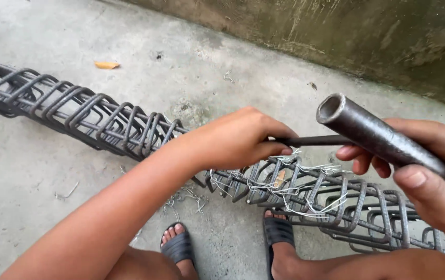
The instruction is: Tying rebar intersections with wire using a manual twisting tool
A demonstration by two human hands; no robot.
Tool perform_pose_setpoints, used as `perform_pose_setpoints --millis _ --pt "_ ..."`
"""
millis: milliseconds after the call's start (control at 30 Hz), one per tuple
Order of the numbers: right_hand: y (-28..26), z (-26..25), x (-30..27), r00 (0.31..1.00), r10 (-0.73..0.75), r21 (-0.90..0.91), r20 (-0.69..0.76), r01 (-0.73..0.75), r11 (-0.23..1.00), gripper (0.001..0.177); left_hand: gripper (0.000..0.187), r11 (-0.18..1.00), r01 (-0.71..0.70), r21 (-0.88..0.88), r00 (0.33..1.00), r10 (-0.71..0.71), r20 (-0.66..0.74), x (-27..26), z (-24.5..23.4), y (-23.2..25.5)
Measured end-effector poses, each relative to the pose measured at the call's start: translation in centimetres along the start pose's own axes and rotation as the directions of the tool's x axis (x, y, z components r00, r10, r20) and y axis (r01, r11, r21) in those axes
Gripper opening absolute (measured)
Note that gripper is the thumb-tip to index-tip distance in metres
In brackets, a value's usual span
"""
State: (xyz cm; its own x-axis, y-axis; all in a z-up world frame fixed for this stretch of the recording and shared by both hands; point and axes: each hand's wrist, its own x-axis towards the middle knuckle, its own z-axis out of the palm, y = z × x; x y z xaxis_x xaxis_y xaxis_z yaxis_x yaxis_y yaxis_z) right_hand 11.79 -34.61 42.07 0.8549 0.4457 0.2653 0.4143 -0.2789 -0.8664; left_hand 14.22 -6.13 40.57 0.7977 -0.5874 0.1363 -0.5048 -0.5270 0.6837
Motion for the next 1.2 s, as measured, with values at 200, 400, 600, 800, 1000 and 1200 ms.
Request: perform_pose_setpoints --millis 200,400,600,800,1000,1200 --pt "-0.1 0.8 -0.9 0.990 -0.039 -0.094 0.135 0.052 0.994 0.061 0.028 0.995 -0.016 0.102 0.998 0.010 0.055 -0.2 0.4 -0.8" --pt "1.0 1.8 -1.9 0.963 -0.105 -0.051 0.247 0.121 0.991 0.050 0.033 0.975 0.077 0.210 0.990 -0.100 0.101 -0.9 1.1 -1.7" --pt "1.1 2.3 -2.9 0.964 0.008 -0.124 0.267 0.027 0.992 0.055 0.026 0.973 0.102 0.209 0.987 -0.125 0.100 -1.3 1.6 -1.7" --pt "-0.1 3.0 -3.1 0.917 0.098 -0.231 0.385 -0.007 0.973 0.073 0.025 0.957 0.132 0.258 0.960 -0.188 0.206 -1.7 1.8 -1.3" --pt "0.4 3.4 -2.9 0.881 0.198 -0.249 0.430 -0.096 0.964 0.068 0.021 0.945 0.237 0.224 0.930 -0.288 0.231 -1.8 1.5 -1.8" --pt "0.3 2.2 -2.5 0.918 0.110 -0.049 0.380 -0.099 0.994 0.058 0.019 0.958 0.255 0.131 0.951 -0.273 0.148 -1.7 1.3 -2.1"
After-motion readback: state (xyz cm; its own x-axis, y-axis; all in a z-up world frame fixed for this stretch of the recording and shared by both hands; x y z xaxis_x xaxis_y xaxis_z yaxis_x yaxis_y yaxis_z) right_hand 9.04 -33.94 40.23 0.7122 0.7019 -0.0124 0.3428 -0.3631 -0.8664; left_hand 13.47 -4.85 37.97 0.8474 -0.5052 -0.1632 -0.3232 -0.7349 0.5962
